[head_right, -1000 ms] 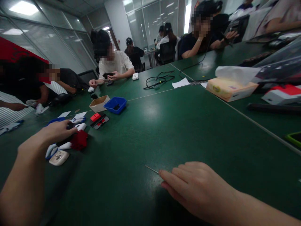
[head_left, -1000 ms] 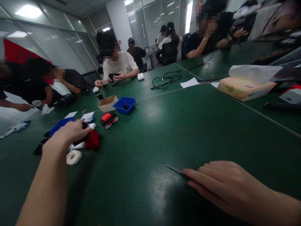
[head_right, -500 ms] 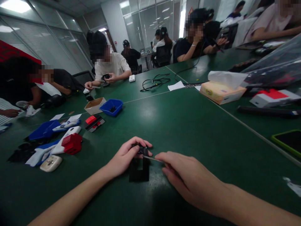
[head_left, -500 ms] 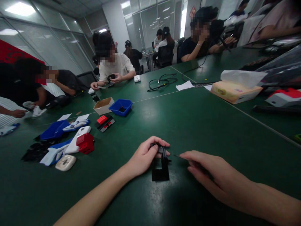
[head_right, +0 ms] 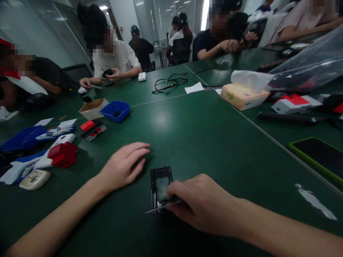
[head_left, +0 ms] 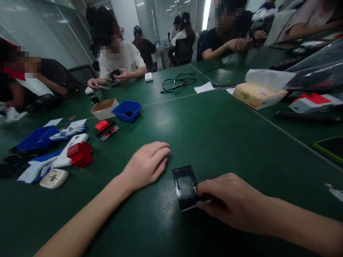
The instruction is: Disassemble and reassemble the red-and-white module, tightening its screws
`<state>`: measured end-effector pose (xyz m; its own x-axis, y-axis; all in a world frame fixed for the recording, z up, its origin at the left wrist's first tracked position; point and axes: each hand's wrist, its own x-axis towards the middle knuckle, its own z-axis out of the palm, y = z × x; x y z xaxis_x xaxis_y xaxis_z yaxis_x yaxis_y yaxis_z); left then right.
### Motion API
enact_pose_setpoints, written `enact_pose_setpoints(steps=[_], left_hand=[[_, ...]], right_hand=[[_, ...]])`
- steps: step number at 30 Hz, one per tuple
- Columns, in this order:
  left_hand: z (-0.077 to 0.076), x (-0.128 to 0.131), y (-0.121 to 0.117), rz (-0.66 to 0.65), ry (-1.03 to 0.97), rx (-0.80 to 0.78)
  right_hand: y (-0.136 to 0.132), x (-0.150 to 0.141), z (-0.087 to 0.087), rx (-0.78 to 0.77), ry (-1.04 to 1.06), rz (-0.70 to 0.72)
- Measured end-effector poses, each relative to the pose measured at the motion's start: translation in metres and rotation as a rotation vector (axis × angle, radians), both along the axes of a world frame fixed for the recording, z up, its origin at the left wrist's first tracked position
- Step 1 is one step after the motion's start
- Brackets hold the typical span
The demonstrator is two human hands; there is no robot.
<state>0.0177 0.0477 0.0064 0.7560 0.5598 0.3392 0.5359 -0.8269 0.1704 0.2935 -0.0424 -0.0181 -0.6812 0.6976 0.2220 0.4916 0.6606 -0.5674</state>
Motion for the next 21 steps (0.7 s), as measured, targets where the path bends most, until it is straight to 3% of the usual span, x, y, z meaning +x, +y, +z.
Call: enact_pose_setpoints(steps=[1,3,5,8,10,13,16,21], left_hand=[[0.008,-0.018,0.008,0.071,0.111,0.120],[0.024,-0.064,0.022,0.348,0.235,0.221],[0.036,-0.117,0.033,0.596,0.217,0.148],[0.040,-0.186,0.039,0.739,0.152,0.069],[0.037,-0.216,0.039,0.785,0.131,-0.064],[0.031,-0.234,0.038,0.821,0.118,-0.174],[0.032,-0.235,0.037,0.787,0.108,-0.222],[0.053,-0.221,0.028,0.817,0.158,-0.191]], right_hand=[[0.000,0.001,0.000,0.014,0.032,-0.035],[0.000,0.002,0.000,0.027,0.071,-0.076],[0.002,0.003,-0.001,0.018,0.073,-0.100],[0.006,0.002,-0.006,-0.007,0.032,-0.100],[0.008,0.002,-0.008,-0.017,0.009,-0.078],[0.009,0.002,-0.008,-0.021,0.012,-0.049],[0.009,0.003,-0.005,-0.017,0.029,-0.041],[0.009,0.003,-0.005,0.021,0.042,-0.051]])
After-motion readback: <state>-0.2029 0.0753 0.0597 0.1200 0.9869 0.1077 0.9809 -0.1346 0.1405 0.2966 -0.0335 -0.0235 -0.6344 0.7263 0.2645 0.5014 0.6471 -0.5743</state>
